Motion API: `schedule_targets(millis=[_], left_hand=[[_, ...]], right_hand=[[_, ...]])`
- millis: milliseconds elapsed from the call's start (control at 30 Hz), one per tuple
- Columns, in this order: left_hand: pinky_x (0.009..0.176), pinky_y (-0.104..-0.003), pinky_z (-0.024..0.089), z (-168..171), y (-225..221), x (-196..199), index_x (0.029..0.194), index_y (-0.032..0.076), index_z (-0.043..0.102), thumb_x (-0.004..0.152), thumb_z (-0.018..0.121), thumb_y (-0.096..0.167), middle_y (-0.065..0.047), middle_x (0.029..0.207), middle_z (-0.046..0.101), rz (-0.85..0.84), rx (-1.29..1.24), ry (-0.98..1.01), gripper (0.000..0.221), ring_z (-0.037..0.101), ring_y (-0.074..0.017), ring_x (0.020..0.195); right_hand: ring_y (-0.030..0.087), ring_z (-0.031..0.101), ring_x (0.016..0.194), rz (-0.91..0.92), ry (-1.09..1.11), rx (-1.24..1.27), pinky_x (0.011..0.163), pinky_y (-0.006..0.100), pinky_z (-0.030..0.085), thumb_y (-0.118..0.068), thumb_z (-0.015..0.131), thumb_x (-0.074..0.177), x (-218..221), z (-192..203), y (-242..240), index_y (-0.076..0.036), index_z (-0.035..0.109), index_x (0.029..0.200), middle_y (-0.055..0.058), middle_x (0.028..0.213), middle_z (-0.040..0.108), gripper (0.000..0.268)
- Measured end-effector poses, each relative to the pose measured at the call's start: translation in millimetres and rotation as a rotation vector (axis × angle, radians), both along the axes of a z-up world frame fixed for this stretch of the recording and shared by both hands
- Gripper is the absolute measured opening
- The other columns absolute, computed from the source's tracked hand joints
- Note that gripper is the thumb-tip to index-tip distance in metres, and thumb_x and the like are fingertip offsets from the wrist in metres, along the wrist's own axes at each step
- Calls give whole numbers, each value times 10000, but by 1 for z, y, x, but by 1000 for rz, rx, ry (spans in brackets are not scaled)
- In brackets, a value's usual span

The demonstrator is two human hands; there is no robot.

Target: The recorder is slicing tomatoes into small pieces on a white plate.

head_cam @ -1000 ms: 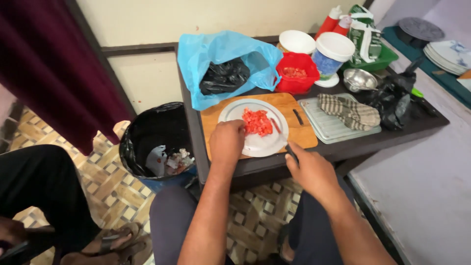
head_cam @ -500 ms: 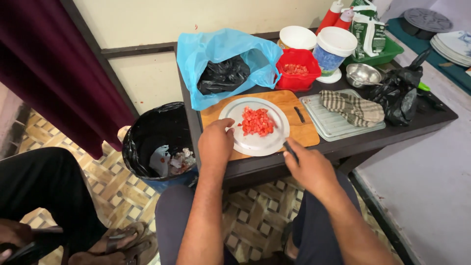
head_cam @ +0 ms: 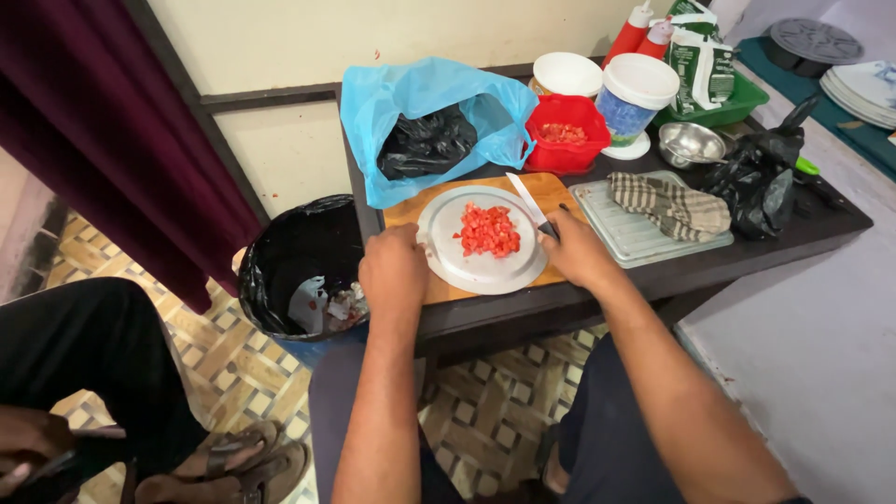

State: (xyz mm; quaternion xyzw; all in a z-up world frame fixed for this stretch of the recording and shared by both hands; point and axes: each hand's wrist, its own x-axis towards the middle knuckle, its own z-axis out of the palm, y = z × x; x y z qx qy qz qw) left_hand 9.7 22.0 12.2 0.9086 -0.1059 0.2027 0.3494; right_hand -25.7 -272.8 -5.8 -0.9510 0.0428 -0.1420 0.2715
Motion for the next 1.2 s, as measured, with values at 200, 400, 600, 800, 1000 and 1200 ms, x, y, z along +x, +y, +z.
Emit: schedule_targets(millis=[200,400,600,800,1000,1200], left_hand=[[828,-513,482,-4,2,-14,983,57,750,904,668,153,-93,1025,742,-11,114,20,149,635,-331,1050],[818,-471,471,-28,4,-21,1049,62,770,878,578,79,-68,1212,746,-19,161,-218,257,643,-298,1045],[974,-522,432,-17,3,-30,1010,92,780,900,559,135,-51,1202,747,34,292,-201,252,651,-274,1058],[1159,-524,338,-36,2,-17,1077,68,764,950,530,141,-121,1233,728,-17,347,-210,277,647,-346,1176],[1137,-494,396,-38,5,-23,1106,45,754,958,530,132,-141,1241,722,-28,350,-252,282,663,-349,1171],[1114,-504,408,-38,7,-23,1105,60,754,935,544,124,-127,1235,726,-32,383,-266,279,662,-339,1160]], right_hand=[[447,681,984,-56,-43,-22,829,526,525,-164,660,919,-17,1,9,-42,611,1152,242,978,716,267],[429,691,994,-51,-140,36,849,509,534,-154,650,932,-20,-15,2,-43,610,1109,229,998,723,213],[471,670,1002,-253,-4,-78,877,564,506,-250,638,963,-11,-19,-5,-21,571,1189,265,1038,708,329],[481,667,1042,-326,136,-116,895,572,511,-283,647,940,5,-4,0,44,554,1206,312,1089,693,432],[452,714,904,-335,172,-124,822,548,546,-243,614,962,3,-4,-2,92,545,1196,316,929,719,414],[375,737,636,-275,153,46,706,498,579,-230,560,974,-15,12,4,65,492,1226,254,765,728,393]])
